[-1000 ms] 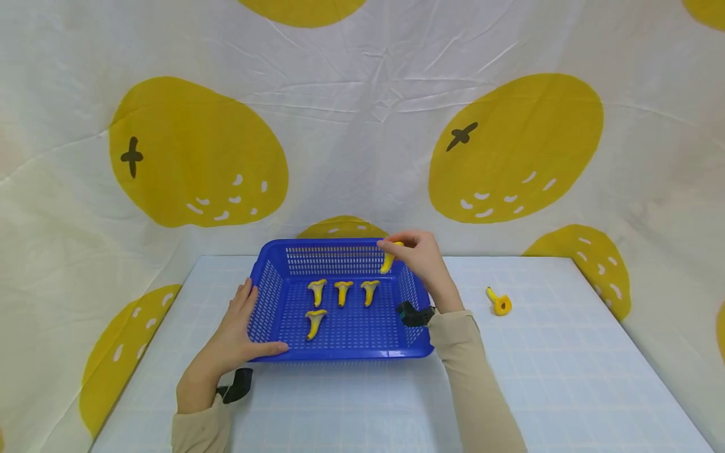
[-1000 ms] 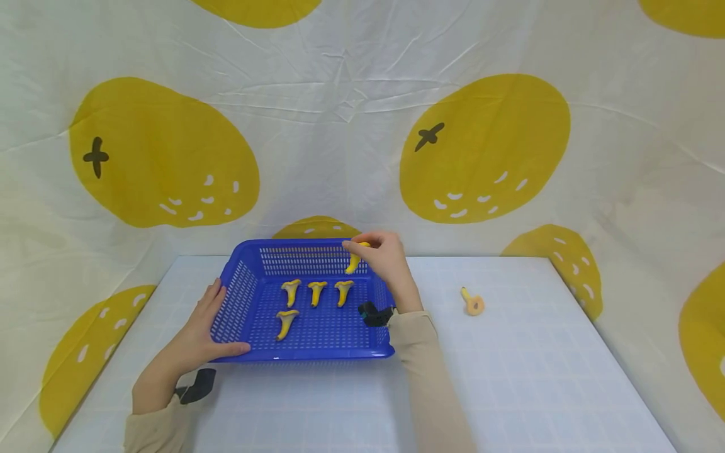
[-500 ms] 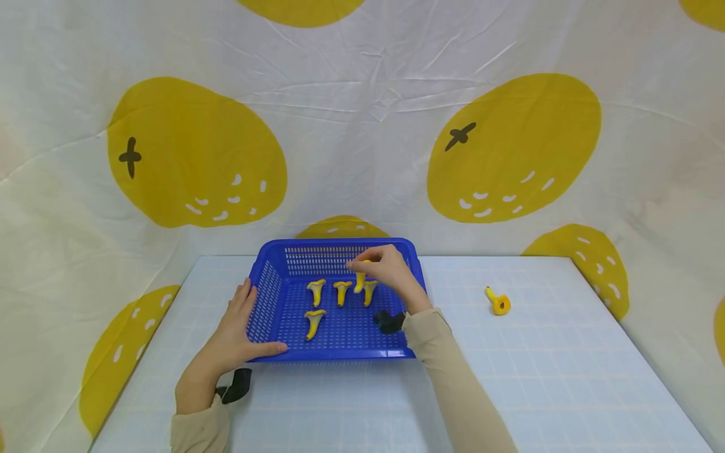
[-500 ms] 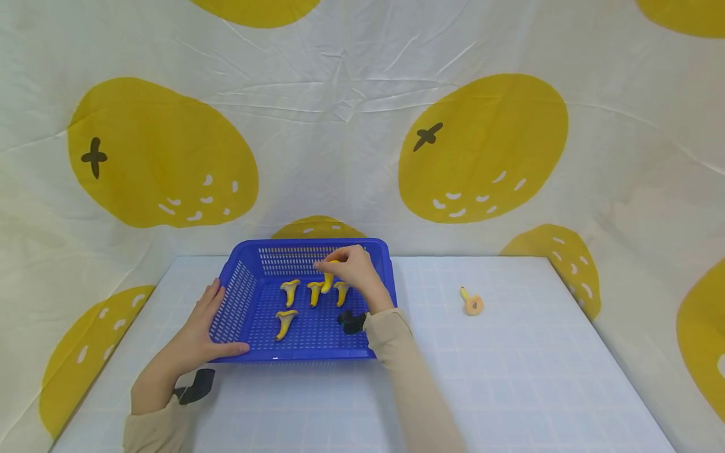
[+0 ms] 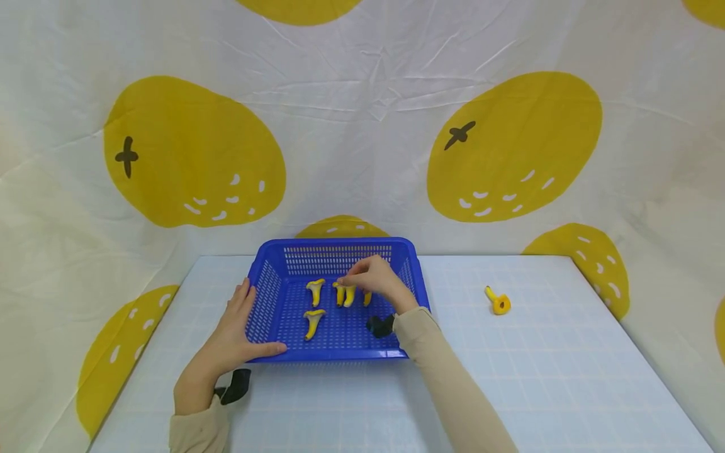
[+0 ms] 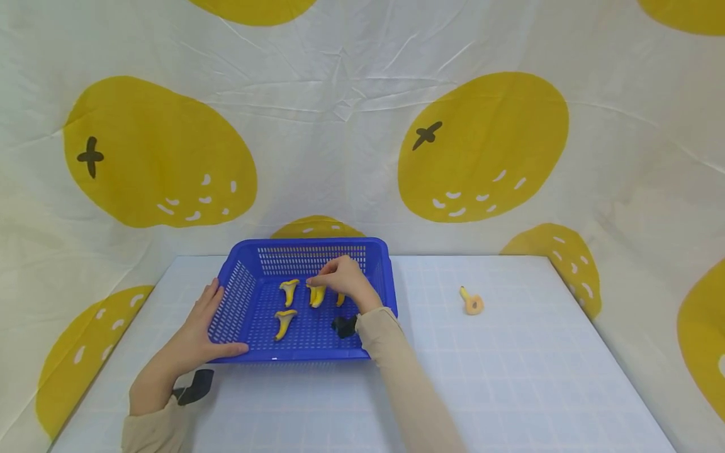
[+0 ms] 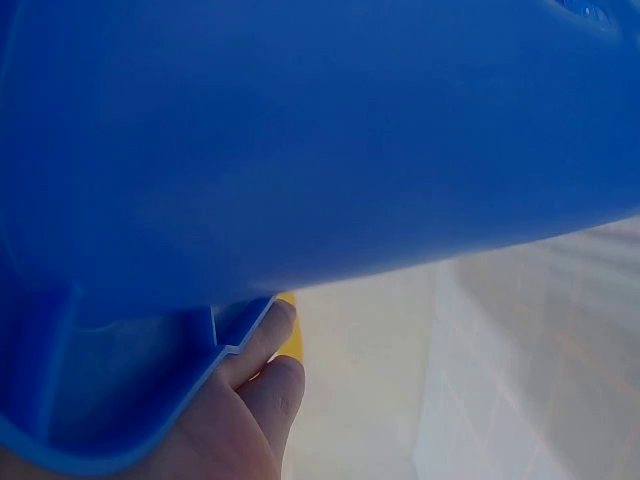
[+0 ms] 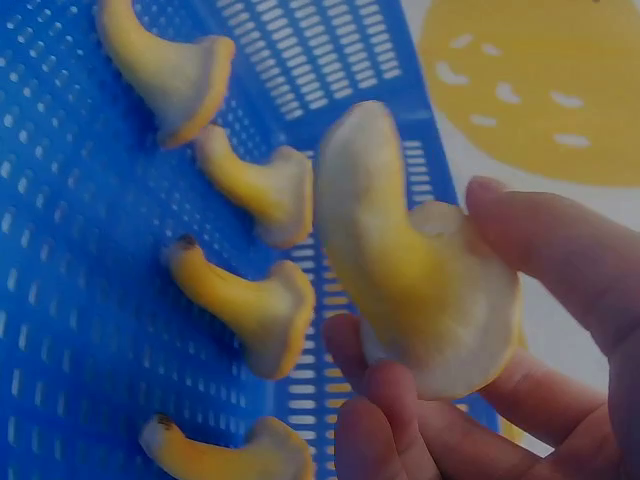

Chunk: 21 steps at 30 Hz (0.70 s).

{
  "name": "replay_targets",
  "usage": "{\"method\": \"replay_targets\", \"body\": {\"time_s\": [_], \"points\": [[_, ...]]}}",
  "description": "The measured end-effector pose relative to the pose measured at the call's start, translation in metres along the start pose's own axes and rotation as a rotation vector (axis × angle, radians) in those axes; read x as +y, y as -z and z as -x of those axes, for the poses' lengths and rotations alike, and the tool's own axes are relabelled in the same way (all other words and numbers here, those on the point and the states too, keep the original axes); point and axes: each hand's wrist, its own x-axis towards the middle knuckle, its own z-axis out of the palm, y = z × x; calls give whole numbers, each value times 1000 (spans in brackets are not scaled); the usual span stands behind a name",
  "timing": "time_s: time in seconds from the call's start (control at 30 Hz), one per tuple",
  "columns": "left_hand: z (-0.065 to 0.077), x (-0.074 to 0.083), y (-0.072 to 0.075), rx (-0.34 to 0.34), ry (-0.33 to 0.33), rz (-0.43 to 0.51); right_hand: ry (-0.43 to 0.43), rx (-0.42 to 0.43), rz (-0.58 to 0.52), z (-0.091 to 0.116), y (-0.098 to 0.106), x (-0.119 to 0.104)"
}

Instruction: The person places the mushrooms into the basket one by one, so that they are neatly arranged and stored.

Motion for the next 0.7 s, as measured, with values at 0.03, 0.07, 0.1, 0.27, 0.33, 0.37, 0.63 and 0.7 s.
{"method": "replay_targets", "body": {"time_s": [0.03,0.07,0.1,0.27,0.33,0.37,0.63,0.7], "points": [[0,0,0,0,1,0,1,-12,9,0,-1,0],[0,0,0,0,2,1,2,-27,12,0,-1,0],[0,0,0,1,2,-1,3,-43,23,0,-2,0],[0,-1,-1,5,4,-5,5,-129,66,1,-4,2],[0,-1,-1,5,5,-7,8,-159,93,1,-5,3],[-1,-2,-1,5,4,-6,12,-170,104,1,-5,3],[0,-2,-1,1,5,-3,49,-255,143,-3,-10,6],[0,-2,-1,0,5,-2,51,-280,160,-3,-11,6]]}}
